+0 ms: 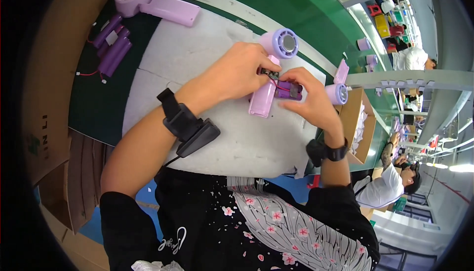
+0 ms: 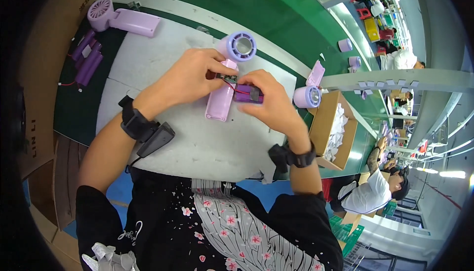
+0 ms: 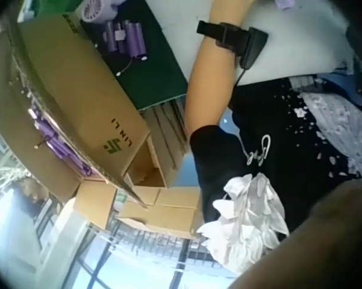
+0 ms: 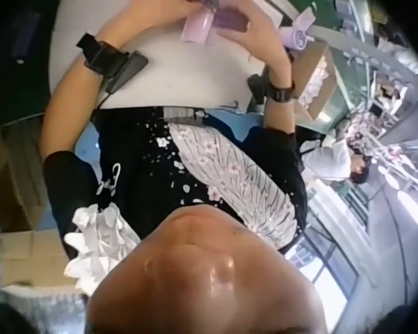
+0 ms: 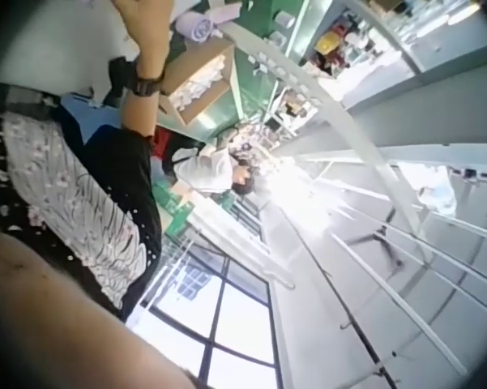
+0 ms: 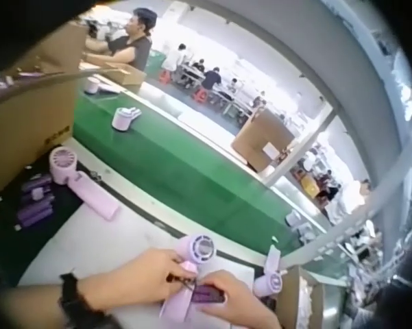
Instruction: The person assembles handheld fans by connecting battery packs to circuit boards, testing the lights, and pressing the batteries into the fan housings. They repeat this process for multiple units, placing each assembled fan onto a conveyor belt.
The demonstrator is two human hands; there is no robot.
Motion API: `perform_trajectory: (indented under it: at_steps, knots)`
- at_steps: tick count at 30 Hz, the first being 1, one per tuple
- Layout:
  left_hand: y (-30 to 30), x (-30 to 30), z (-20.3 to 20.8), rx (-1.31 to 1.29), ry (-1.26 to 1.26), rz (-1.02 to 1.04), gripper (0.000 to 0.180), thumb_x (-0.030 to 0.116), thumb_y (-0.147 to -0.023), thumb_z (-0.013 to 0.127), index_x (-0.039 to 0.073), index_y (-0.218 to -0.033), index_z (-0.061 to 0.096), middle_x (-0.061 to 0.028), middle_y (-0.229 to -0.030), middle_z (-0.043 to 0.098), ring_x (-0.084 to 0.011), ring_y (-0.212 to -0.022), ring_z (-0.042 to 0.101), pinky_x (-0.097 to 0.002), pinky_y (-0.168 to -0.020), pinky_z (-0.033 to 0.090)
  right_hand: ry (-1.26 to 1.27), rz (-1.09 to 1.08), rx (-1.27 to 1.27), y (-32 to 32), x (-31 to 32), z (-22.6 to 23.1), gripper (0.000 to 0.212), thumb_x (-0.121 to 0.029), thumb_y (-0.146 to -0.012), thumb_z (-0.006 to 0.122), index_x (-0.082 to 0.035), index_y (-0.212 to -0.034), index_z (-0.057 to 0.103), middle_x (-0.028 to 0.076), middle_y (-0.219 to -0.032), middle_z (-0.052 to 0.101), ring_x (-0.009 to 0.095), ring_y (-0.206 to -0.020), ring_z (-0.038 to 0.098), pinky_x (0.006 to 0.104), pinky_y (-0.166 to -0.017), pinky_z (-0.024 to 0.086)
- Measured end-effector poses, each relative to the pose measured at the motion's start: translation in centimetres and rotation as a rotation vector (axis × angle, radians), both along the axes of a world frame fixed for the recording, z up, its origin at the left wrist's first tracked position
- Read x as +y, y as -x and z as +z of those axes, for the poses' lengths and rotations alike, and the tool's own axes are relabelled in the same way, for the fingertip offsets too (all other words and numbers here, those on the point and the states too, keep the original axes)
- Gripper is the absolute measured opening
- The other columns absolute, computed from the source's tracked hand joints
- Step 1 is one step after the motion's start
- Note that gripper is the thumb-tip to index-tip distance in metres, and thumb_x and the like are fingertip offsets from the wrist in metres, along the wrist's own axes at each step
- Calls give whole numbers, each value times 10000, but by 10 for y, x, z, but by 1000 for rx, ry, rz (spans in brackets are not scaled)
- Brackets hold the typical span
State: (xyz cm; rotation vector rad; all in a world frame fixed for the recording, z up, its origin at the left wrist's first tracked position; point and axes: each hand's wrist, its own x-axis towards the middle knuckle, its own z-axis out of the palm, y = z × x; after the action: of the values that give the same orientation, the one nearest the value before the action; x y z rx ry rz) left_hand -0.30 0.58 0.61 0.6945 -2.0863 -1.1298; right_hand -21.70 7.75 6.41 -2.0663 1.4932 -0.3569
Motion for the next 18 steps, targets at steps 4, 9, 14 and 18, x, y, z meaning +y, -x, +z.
perform_trajectory:
  at_steps: [4, 9, 14, 18]
  knots:
    - [-5, 1, 5, -36, -55, 10, 331, 5, -725, 670, 88, -1039, 736, -159, -1040, 669, -274, -829, 662, -338, -742, 534, -5, -14, -100, 3, 4, -18, 607, -123, -709, 803, -24, -1241, 530, 86, -1058, 624, 170, -969, 603, 280, -870, 467]
    - [-9, 2, 7, -27, -9, 35, 324, 16, -728, 691, 92, -1040, 736, -157, -1037, 671, -271, -835, 670, -326, -733, 542, -568, -291, -876, 1, 18, -10, 724, -43, -740, 753, 1, -1371, 401, 141, -1052, 614, 252, -973, 634, 314, -836, 523]
    - [-12, 2, 9, -25, 36, 23, 315, 46, -723, 733, 95, -1034, 740, -160, -1035, 678, -271, -817, 682, -319, -712, 549, -736, -191, -1170, -2, 26, -5, 851, 18, -713, 735, -11, -1442, 297, 182, -1127, 579, 294, -1033, 615, 383, -866, 534]
    - [-13, 1, 11, -47, 85, 34, 310, 63, -722, 751, 98, -1030, 742, -167, -1047, 681, -274, -799, 688, -316, -701, 554, -738, -203, -1210, -5, 29, -4, 912, 24, -617, 781, 5, -1411, 332, 194, -1205, 518, 326, -1050, 611, 404, -833, 563]
